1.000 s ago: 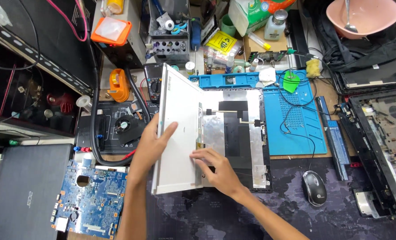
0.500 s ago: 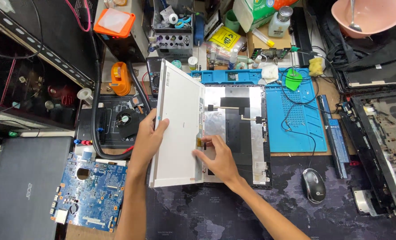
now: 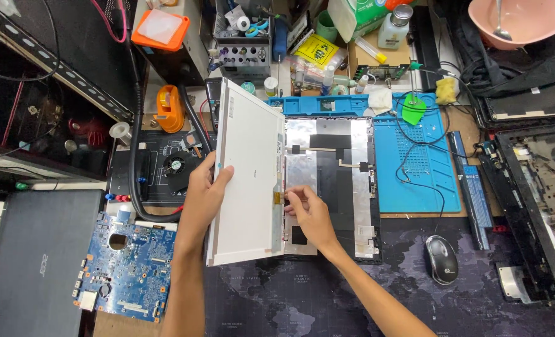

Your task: Disassembling a laptop screen assembly to remove the LCD panel and disconnect the display cable

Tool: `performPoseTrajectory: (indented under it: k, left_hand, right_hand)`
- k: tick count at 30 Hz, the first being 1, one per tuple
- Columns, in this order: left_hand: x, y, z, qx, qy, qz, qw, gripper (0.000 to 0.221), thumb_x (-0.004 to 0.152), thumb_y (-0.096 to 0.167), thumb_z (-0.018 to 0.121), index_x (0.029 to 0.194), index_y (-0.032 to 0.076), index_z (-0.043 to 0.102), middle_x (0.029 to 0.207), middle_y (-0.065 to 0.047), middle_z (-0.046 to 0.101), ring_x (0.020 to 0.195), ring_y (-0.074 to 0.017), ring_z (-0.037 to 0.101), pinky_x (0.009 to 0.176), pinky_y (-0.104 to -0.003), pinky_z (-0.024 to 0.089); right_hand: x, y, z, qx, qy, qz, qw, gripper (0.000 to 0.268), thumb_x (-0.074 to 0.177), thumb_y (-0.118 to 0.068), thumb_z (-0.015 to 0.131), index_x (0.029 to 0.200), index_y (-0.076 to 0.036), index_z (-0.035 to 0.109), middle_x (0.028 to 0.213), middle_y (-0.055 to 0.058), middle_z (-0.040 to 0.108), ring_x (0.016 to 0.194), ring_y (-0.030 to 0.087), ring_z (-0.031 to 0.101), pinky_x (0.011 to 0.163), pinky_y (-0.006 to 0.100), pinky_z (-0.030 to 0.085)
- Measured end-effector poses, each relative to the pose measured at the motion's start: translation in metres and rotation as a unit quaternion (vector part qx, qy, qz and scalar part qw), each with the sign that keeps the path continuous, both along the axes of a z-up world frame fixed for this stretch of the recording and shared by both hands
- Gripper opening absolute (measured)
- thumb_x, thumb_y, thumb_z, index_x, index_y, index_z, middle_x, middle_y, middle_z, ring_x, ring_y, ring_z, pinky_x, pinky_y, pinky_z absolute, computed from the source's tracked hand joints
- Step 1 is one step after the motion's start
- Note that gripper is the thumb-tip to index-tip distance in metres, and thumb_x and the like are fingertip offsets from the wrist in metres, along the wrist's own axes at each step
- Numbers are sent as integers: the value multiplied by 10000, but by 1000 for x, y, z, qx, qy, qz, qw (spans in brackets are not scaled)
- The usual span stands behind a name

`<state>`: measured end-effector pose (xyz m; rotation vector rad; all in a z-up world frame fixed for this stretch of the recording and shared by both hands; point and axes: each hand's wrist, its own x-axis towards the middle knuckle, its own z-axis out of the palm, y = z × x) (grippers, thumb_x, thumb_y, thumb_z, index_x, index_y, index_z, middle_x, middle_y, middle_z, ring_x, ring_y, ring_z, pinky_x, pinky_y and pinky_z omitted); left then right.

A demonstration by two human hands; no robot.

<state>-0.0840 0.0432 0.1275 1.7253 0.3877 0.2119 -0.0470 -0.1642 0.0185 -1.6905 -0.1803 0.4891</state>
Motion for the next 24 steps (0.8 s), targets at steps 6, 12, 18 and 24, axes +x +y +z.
performPoseTrajectory:
  k: [6, 12, 18, 24]
  left_hand:
    - [-1, 10, -5, -2, 12, 16, 1000, 326, 983, 93, 572, 1287, 18, 661, 882, -133, 691, 796, -176, 622, 790, -389, 564]
    - [3, 15, -9, -29, 22, 25, 999, 358, 971, 98, 578, 1314, 28, 654, 887, -130, 693, 789, -190, 640, 770, -375, 571]
    - [11, 19, -8, -49, 31, 34, 998, 445, 960, 110, 591, 1394, 15, 615, 914, -137, 701, 783, -188, 663, 757, -375, 578]
    - [14, 19, -7, -79, 35, 50, 995, 480, 941, 109, 611, 1411, 14, 601, 924, -124, 682, 792, -181, 659, 746, -356, 580]
  right_hand:
    - [14, -4, -10, 27, 79, 9, 996, 285, 1039, -135, 514, 1275, -34, 638, 1043, 213, 767, 827, 195, 767, 780, 281, 643]
    - [23, -6, -5, 39, 150, 18, 988, 343, 1029, -186, 533, 1340, -56, 598, 1045, 193, 765, 852, 168, 758, 796, 255, 644]
    - [27, -8, 1, 72, 223, 8, 972, 366, 1009, -210, 586, 1342, -63, 612, 1070, 178, 746, 898, 195, 745, 854, 315, 639]
    - [31, -2, 7, 78, 226, -2, 971, 401, 955, -191, 692, 1306, -2, 653, 1009, 135, 766, 823, 173, 749, 804, 313, 649]
